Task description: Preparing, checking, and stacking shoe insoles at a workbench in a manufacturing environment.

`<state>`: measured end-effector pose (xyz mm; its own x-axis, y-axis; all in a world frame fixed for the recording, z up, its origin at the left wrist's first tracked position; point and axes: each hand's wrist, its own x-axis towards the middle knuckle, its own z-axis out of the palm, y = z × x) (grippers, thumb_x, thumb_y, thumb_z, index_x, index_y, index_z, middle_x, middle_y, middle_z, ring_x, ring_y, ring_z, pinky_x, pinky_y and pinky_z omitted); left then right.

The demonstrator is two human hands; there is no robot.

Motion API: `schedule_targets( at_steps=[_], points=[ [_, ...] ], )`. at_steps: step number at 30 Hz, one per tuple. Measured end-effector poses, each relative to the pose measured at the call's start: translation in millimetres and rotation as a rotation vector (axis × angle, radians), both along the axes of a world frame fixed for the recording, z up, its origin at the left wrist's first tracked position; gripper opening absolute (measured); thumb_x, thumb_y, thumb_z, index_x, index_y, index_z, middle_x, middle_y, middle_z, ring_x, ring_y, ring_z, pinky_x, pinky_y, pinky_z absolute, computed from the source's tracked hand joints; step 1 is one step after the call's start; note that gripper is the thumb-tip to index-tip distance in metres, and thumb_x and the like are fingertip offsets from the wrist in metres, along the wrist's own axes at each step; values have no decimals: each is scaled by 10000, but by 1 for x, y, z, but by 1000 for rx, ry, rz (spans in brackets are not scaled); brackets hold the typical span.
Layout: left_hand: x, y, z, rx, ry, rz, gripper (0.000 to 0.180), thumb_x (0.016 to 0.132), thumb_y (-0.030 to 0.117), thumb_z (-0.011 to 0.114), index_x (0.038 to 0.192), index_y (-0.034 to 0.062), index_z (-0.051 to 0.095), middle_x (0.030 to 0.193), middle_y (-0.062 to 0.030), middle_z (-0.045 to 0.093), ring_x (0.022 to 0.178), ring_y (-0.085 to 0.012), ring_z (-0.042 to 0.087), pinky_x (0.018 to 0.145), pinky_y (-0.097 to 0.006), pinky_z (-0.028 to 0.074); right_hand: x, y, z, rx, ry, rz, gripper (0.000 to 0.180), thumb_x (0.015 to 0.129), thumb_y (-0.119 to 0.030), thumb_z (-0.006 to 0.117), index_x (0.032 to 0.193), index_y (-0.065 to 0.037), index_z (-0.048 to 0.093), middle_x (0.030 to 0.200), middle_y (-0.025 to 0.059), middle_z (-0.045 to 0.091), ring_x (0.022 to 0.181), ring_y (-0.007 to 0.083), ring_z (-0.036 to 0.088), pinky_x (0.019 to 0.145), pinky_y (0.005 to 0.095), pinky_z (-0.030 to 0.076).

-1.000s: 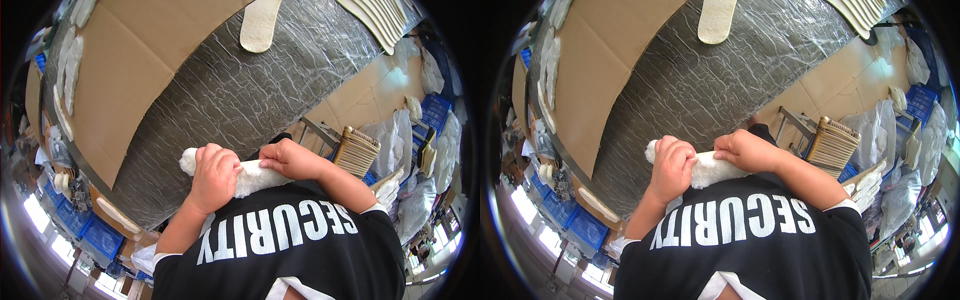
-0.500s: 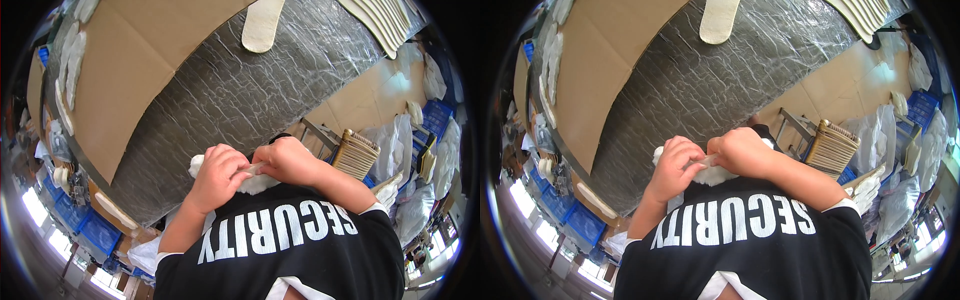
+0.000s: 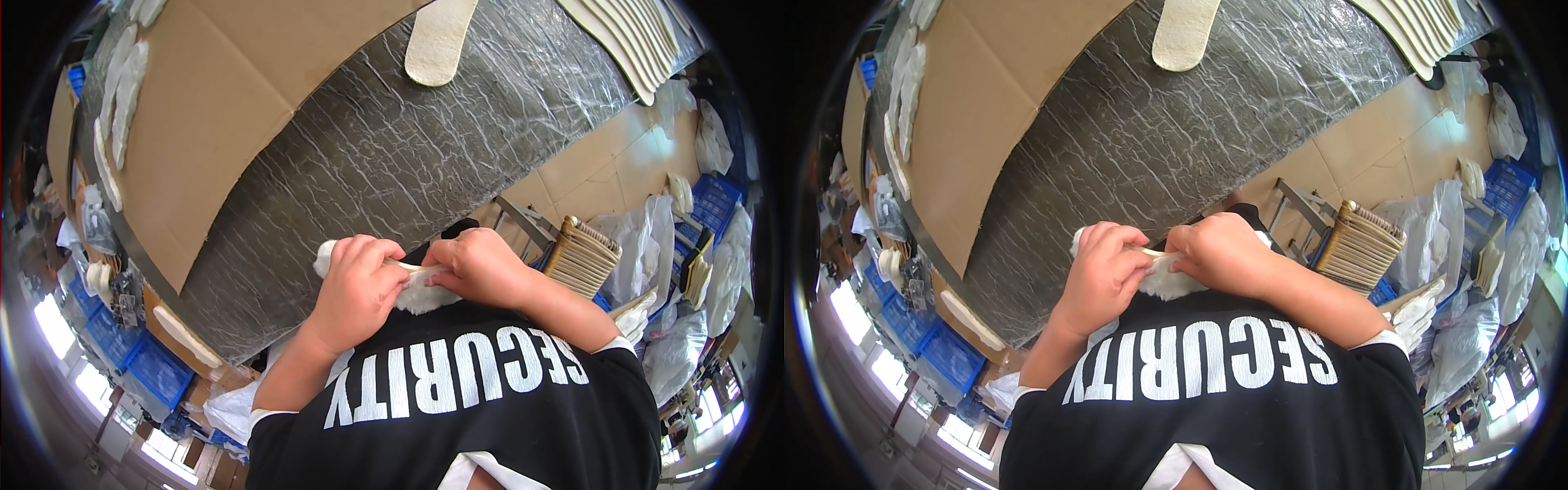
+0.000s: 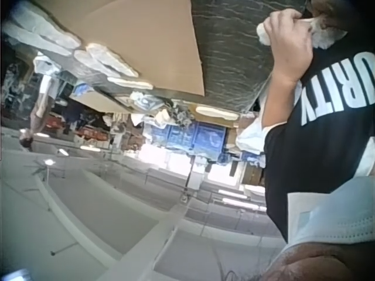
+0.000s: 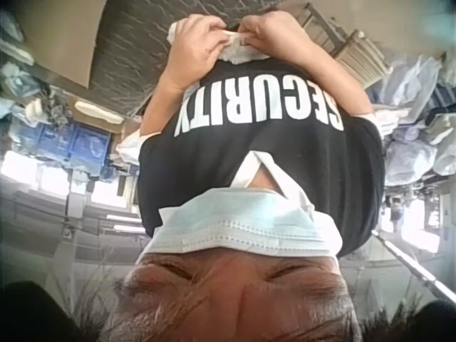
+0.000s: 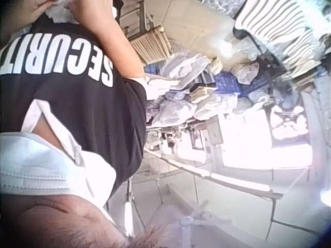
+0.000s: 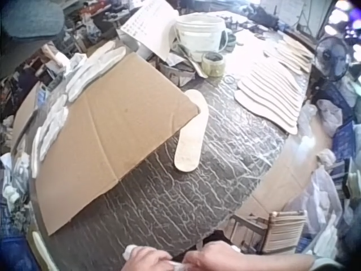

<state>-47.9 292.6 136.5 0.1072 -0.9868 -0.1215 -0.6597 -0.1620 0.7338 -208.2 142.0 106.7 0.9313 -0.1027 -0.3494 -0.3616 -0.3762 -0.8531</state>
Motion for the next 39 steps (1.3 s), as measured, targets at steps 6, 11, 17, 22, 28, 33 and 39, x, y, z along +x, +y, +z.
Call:
schedule_targets(
  at_steps=[6, 11, 17, 22, 28, 33, 39],
  points=[
    [-6, 11, -7, -160, -110, -37, 192, 648, 14, 721, 819, 70, 653, 923, -47, 636, 840, -251, 567, 822, -386, 409, -4, 4, 2, -19, 10, -47, 195, 743, -188, 744, 886, -77, 672, 692, 141, 665, 683, 329, 668, 632, 422, 524],
    [0, 7, -2, -10, 2, 41, 136, 723, 48, 714, 838, 66, 643, 876, -42, 640, 797, -234, 567, 792, -369, 404, -6, 6, 2, -35, 1, -45, 198, 743, -195, 748, 884, -82, 668, 688, 136, 665, 669, 331, 666, 626, 424, 525],
    [-1, 1, 5, 153, -48, -76, 98, 750, 71, 709, 797, 77, 623, 860, -36, 620, 838, -230, 560, 803, -378, 389, -6, 10, 1, -65, 2, -13, 186, 742, -184, 740, 886, -85, 673, 679, 137, 662, 663, 330, 667, 625, 427, 525],
    [-9, 0, -1, -36, 19, -66, 173, 688, 43, 725, 793, 60, 588, 956, -81, 603, 991, -273, 547, 855, -419, 397, -9, 12, -3, -10, 30, 16, 150, 740, -148, 706, 878, -93, 683, 689, 141, 665, 673, 330, 667, 634, 429, 525],
    [-17, 10, -15, -57, 59, -5, 209, 691, -6, 695, 828, 52, 549, 934, -86, 608, 891, -280, 590, 851, -424, 397, -11, 8, -7, 22, 8, 47, 166, 725, -149, 708, 883, -98, 699, 704, 137, 670, 687, 329, 666, 651, 426, 522],
    [-21, 9, -17, -36, 25, 23, 204, 720, -1, 681, 844, 63, 533, 888, -65, 607, 827, -256, 578, 817, -411, 384, -10, 3, -6, 52, -10, 64, 189, 716, -149, 720, 897, -98, 702, 715, 138, 674, 704, 329, 667, 660, 422, 521],
    [-24, 5, -15, -43, -45, 47, 177, 732, 25, 692, 831, 63, 550, 882, -60, 616, 837, -244, 585, 839, -428, 384, -1, 1, -1, 45, 21, 72, 181, 710, -150, 736, 874, -88, 691, 715, 137, 666, 699, 339, 653, 653, 431, 507]
  ],
)
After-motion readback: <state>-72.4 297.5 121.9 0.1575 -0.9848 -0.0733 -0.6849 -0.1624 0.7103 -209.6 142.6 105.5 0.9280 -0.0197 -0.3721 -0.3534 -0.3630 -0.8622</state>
